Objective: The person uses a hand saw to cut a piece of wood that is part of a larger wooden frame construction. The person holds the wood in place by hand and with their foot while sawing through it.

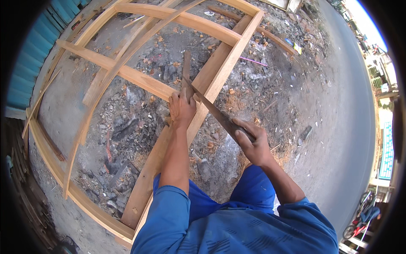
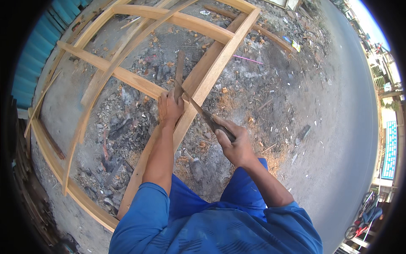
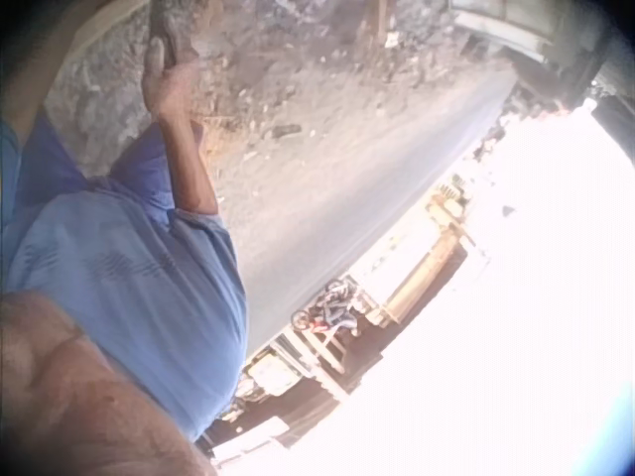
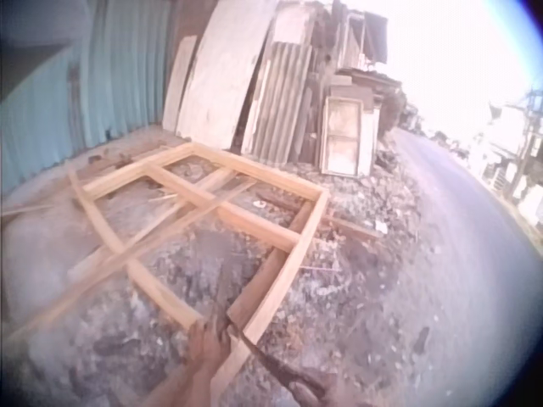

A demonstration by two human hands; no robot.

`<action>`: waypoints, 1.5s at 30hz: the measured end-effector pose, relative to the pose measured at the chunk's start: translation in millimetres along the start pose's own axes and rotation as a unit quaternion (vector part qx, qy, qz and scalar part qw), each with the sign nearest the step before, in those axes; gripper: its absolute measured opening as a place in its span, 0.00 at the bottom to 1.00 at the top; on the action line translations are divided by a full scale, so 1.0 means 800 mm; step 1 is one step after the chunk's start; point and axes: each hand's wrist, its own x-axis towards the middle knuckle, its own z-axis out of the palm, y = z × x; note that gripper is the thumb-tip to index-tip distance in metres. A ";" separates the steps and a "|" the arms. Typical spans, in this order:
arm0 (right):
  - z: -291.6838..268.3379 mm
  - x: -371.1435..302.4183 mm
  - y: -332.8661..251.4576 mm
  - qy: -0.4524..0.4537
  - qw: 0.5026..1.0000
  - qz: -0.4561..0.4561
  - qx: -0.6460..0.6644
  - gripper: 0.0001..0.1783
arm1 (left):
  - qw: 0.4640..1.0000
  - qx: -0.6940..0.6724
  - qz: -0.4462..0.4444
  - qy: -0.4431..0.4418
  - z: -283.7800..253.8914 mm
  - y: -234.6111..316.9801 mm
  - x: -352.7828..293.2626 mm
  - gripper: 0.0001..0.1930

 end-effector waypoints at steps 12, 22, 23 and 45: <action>0.015 0.015 0.013 -0.003 0.999 0.035 0.039 0.20 | 1.000 0.008 -0.001 -0.002 0.001 0.000 -0.001 0.26; 0.030 0.064 0.033 0.022 0.999 0.047 0.015 0.21 | 1.000 0.012 0.016 -0.014 0.022 0.019 0.007 0.27; 0.018 0.026 0.031 0.021 0.999 0.038 0.020 0.20 | 1.000 0.018 0.010 -0.007 0.012 0.006 0.006 0.27; 0.001 0.024 0.122 0.139 0.944 0.066 -0.291 0.29 | 0.996 -0.032 0.050 0.067 0.029 -0.008 0.008 0.27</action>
